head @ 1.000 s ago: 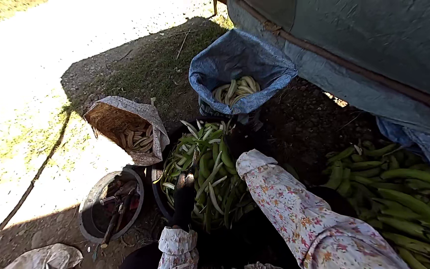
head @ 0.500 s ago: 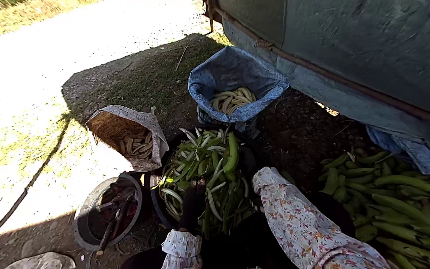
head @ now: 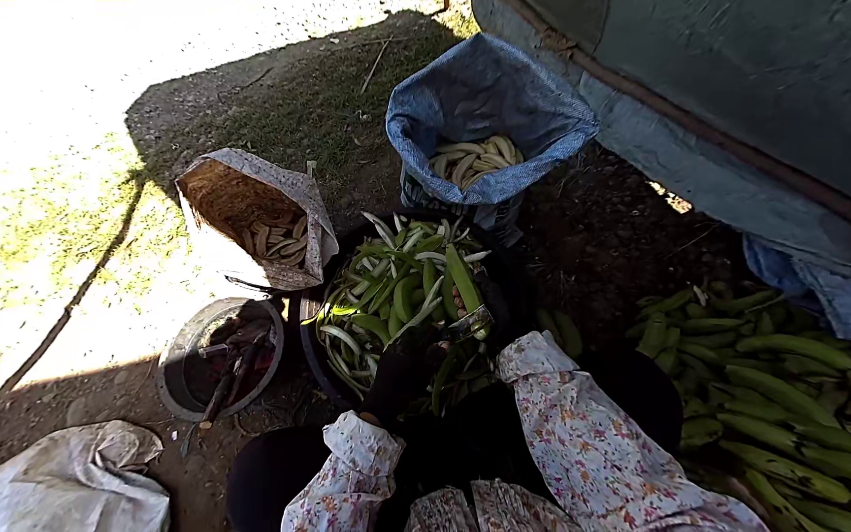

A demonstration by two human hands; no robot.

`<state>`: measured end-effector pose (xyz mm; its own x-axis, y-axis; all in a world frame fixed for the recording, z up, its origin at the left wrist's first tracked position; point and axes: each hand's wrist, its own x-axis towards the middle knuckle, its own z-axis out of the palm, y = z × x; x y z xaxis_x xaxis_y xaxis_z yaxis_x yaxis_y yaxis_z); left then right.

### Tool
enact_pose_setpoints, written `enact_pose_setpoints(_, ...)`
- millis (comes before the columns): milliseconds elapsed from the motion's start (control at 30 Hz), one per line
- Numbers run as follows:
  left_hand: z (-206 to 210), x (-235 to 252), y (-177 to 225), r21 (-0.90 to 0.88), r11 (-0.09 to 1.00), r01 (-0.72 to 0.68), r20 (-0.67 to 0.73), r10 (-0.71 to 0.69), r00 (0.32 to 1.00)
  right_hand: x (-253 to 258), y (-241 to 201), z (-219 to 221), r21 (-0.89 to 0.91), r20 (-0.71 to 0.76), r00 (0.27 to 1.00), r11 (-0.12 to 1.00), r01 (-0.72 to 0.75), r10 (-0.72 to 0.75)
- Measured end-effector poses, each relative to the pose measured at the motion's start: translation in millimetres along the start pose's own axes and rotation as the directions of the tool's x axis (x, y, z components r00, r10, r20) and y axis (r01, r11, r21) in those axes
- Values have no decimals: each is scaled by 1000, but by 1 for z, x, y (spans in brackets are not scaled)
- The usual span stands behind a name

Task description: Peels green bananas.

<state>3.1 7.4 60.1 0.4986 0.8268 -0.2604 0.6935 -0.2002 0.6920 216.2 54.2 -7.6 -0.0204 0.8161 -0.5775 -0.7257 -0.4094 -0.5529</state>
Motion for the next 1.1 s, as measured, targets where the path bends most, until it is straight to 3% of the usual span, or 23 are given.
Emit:
enact_pose_setpoints(167, 2, 1, -9, 20, 999, 31, -83, -29, 996, -33, 2, 30, -84, -9, 1000, 996, 16, -17)
enact_pose_setpoints(267, 7, 16, -15, 126, 987, 99, -318, -54, 947, -42, 19, 32, -143, 31, 999, 989, 28, -24)
enact_pose_setpoints(367, -1, 46, -29, 143, 967, 212, -541, -103, 835, -59, 31, 42, -233, -27, 999, 972, -38, 33)
enact_pose_setpoints(433, -13, 58, -34, 21, 968, 251, -540, -200, 817, -66, 36, 41, -347, -62, 998, 936, -51, 31)
enact_pose_setpoints(500, -23, 59, -29, -41, 972, 229, -495, -219, 841, -58, 36, 35, -405, -54, 998, 914, -11, -12)
enact_pose_setpoints(633, -13, 22, 1, -45, 985, 169, -213, -175, 961, -29, 18, 30, -461, -85, 961, 865, 198, -265)
enact_pose_setpoints(700, -2, 0, 10, -63, 988, 144, -110, -151, 982, -21, 7, 33, -489, -121, 928, 835, 253, -352)
enact_pose_setpoints(767, 4, -8, 9, -31, 989, 142, -136, -145, 980, -18, 4, 41, -414, -144, 928, 873, 259, -344)
enact_pose_setpoints(833, 1, 4, 1, 54, 984, 168, -227, -152, 962, -20, 14, 40, -327, -64, 965, 919, 221, -254)
enact_pose_setpoints(967, -16, 58, -32, 160, 968, 193, -482, -94, 871, -47, 35, 41, -425, 86, 996, 904, 47, -12)
enact_pose_setpoints(1033, -26, 75, -41, 117, 974, 193, -474, -116, 873, -49, 40, 35, -454, 99, 995, 889, 66, -23)
enact_pose_setpoints(1100, -26, 74, -32, 86, 980, 180, -448, -123, 886, -39, 37, 31, -392, 18, 989, 909, 143, -148)
